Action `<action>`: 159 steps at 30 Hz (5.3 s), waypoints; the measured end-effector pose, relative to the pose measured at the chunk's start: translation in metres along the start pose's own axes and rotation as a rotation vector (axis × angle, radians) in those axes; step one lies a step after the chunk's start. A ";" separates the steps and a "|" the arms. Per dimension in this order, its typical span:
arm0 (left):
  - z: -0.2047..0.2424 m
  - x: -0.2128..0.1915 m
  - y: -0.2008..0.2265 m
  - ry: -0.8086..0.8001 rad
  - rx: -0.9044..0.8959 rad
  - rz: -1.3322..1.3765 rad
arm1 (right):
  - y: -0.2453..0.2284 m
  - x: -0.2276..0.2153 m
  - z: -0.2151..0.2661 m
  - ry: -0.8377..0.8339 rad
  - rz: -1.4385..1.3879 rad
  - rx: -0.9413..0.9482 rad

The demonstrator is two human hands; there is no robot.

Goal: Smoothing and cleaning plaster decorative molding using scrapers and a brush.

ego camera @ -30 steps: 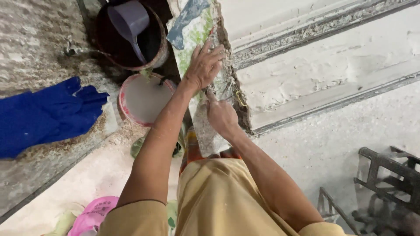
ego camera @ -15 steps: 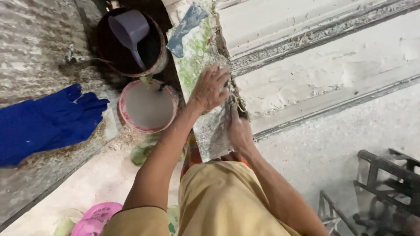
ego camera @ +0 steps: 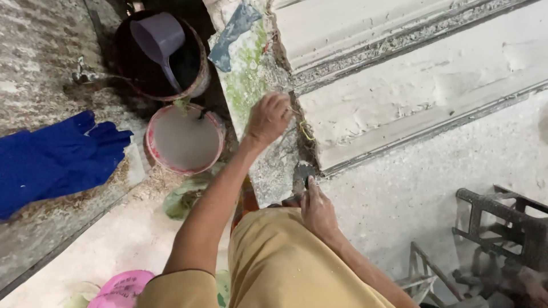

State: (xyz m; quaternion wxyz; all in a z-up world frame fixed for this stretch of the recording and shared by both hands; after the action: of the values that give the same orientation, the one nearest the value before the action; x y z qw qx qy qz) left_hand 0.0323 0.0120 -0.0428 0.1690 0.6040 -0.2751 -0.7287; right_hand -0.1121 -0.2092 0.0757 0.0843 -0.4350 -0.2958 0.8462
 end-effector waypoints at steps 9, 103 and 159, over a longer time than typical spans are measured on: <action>-0.021 -0.052 0.014 0.010 0.032 -0.097 | -0.035 -0.021 -0.129 -0.080 0.013 -0.033; 0.084 0.049 0.088 0.177 0.017 0.234 | -0.038 -0.073 -0.048 -0.171 0.344 0.209; 0.114 0.033 0.079 0.078 0.045 0.262 | -0.014 -0.019 -0.052 -0.110 0.624 0.267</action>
State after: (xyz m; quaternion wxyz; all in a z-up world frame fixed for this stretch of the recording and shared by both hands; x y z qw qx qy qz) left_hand -0.0921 -0.0473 -0.0078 0.2598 0.5944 -0.3611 -0.6699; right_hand -0.0611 -0.1832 0.0739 -0.1387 -0.4435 -0.0391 0.8846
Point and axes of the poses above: each hand's wrist, its own z-axis away from the middle knuckle, its own x-axis out of the palm, y = z × x, the point moved 4 cm from there along -z, towards the middle knuckle, and after that the axes turned 11 degrees about -y, right-handed, at the moved point
